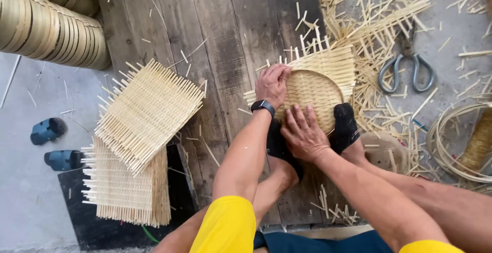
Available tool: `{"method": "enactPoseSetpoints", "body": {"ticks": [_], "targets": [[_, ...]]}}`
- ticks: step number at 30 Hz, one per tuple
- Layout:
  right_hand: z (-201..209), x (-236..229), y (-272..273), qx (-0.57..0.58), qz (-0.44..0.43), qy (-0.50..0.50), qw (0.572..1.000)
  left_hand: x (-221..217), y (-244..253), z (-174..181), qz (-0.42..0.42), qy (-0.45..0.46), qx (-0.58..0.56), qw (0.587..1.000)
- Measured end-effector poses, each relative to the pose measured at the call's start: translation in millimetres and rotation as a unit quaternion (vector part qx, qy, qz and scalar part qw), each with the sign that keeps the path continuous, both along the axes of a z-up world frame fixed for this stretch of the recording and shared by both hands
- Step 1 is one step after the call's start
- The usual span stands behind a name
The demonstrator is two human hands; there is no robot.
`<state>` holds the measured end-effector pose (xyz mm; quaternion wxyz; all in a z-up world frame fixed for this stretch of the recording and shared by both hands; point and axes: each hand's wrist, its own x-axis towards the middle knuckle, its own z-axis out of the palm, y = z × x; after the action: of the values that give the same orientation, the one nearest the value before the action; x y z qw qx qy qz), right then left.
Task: The recorder is assembling and trimming a circular bamboo basket component by weaving bamboo strips and using a mold.
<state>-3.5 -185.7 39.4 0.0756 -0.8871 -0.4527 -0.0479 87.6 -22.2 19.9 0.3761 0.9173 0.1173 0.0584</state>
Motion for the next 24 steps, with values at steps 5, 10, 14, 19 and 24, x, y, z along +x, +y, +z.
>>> {"method": "enactPoseSetpoints", "body": {"ticks": [5, 10, 14, 19, 24], "targets": [[49, 48, -5, -0.009, -0.002, 0.154, 0.988, 12, 3, -16, 0.015, -0.075, -0.018, 0.997], [23, 136, -10, 0.226, -0.018, 0.080, 0.971, -1, -2, -3, 0.018, -0.076, -0.045, 0.996], [-19, 171, 0, 0.183, -0.051, 0.111, 0.975, 4, 0, -10, -0.005, -0.078, 0.055, 0.995], [-37, 179, -8, 0.196, -0.088, 0.204, 0.955, 14, -7, -8, -0.051, -0.011, 0.070, 0.996], [-29, 185, 3, 0.203, -0.153, 0.304, 0.918, 22, -9, -10, 0.044, 0.183, 0.055, 0.981]]}}
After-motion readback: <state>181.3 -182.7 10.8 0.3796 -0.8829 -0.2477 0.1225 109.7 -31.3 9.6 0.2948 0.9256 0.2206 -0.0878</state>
